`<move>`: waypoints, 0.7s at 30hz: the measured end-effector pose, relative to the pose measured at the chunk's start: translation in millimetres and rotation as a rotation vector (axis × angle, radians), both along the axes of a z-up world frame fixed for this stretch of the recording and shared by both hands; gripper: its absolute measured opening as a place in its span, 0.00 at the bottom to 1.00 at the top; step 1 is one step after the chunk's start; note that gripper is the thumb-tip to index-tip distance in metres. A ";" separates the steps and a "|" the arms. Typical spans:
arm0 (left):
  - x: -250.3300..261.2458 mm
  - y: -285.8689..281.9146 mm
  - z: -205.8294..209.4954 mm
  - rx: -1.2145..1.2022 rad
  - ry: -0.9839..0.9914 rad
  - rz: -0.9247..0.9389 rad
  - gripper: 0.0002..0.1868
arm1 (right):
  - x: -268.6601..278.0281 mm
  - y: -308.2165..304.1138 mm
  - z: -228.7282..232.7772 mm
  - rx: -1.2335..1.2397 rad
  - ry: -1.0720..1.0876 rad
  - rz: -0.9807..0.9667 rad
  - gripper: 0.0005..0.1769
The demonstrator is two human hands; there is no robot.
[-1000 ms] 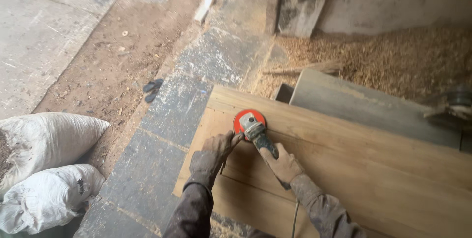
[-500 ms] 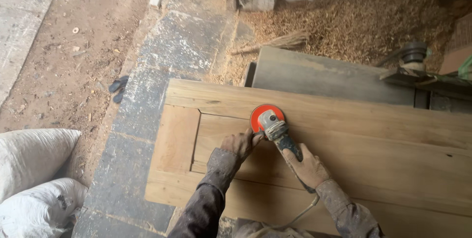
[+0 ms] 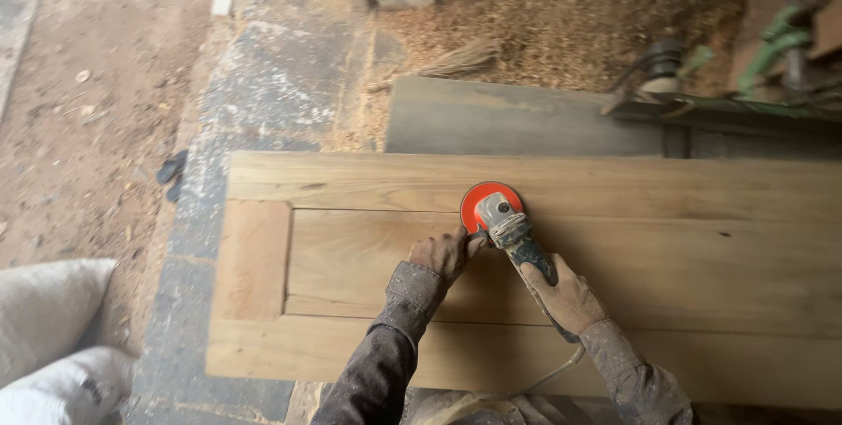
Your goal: The person uses an electric sander to smooth the surface of a large wooden board. They move the sander across the board in various directions, covering the entire surface area.
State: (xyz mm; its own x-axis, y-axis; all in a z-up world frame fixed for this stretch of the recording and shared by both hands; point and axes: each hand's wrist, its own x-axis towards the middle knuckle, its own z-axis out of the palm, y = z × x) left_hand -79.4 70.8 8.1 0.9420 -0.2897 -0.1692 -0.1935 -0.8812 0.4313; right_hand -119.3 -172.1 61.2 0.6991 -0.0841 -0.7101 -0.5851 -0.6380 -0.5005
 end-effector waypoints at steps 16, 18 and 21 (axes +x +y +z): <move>22.6 -217.8 -37.3 -0.072 -0.132 -0.207 0.27 | -43.6 -218.8 -47.3 -0.260 -0.112 -0.141 0.54; 23.3 -253.4 -50.2 -0.036 -0.178 -0.253 0.26 | -46.5 -246.7 -44.0 -0.267 -0.107 -0.172 0.52; 21.7 -301.2 -56.0 -0.055 -0.294 -0.325 0.20 | -54.4 -282.9 -32.8 -0.205 -0.056 -0.295 0.46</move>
